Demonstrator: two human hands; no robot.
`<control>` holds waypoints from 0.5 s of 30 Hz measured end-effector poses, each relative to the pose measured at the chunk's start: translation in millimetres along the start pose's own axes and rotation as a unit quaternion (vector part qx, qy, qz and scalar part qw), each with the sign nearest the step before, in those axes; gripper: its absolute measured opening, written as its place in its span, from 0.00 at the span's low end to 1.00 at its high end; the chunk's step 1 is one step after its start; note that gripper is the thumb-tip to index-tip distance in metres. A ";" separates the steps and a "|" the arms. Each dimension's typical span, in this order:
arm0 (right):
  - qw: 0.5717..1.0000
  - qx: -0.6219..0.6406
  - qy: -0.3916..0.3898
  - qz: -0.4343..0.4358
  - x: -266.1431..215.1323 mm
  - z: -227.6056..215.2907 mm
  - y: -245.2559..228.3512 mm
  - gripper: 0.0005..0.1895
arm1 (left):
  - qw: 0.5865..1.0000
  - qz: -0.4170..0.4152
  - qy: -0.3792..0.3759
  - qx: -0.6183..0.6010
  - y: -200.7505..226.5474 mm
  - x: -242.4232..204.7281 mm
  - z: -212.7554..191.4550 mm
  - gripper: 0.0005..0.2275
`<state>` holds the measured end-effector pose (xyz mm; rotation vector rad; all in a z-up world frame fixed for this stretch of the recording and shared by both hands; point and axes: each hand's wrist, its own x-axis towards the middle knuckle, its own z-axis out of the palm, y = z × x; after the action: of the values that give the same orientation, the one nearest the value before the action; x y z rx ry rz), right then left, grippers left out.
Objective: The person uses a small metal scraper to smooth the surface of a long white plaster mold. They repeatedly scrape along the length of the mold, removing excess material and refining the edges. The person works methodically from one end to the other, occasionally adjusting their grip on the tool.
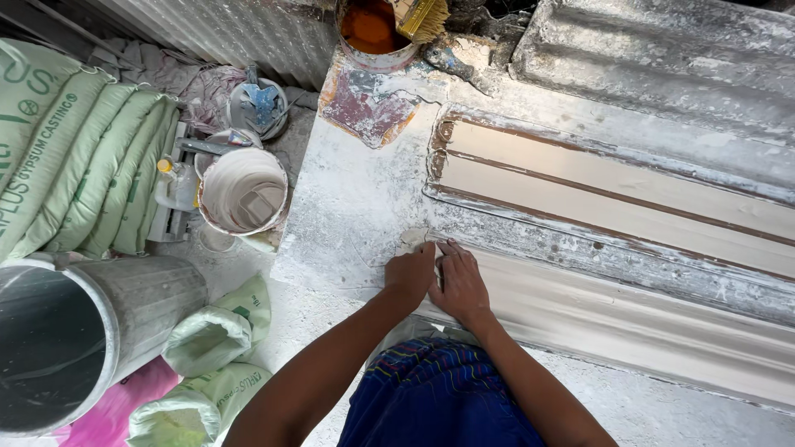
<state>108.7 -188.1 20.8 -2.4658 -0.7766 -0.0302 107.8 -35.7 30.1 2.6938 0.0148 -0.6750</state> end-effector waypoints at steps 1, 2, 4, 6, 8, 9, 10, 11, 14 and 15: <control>1.000 -0.001 -0.003 0.002 -0.8 0.9 1.9 0.14 | 1.000 0.003 0.012 0.016 4.0 4.1 4.5 0.11; 1.000 -0.001 -0.005 0.004 -0.9 1.4 3.8 0.15 | 1.000 0.007 0.012 0.015 8.8 10.6 9.4 0.11; 1.000 0.001 -0.006 0.007 4.0 5.9 6.6 0.18 | 1.000 0.013 0.015 0.017 11.5 30.9 15.8 0.12; 1.000 0.008 -0.012 0.012 0.7 9.4 6.0 0.25 | 0.995 -0.059 -0.083 0.007 10.0 46.0 24.3 0.22; 1.000 -0.004 -0.012 0.003 -3.2 10.2 5.3 0.28 | 0.993 -0.055 -0.100 0.005 1.8 59.3 26.2 0.21; 1.000 -0.011 -0.007 -0.005 -1.2 9.9 6.2 0.29 | 0.998 -0.015 -0.065 0.012 -6.5 68.2 20.2 0.15; 1.000 0.005 -0.003 0.001 -0.5 7.6 6.7 0.25 | 0.999 0.025 -0.029 0.018 -17.8 71.1 13.0 0.10; 1.000 0.023 0.001 0.008 -1.2 4.1 6.4 0.20 | 0.999 0.007 -0.018 -0.030 -27.1 71.4 5.2 0.13; 0.994 0.092 0.044 0.035 -3.2 -13.2 2.9 0.18 | 0.985 -0.042 0.012 -0.168 -44.6 60.4 -20.0 0.21; 0.990 0.120 0.055 0.045 -8.5 -20.1 -1.9 0.19 | 0.974 -0.062 0.018 -0.217 -44.9 48.2 -21.3 0.24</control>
<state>103.4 -201.5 37.3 -2.2477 -0.5840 -0.0373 155.8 10.0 10.1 2.2956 0.3066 -0.5800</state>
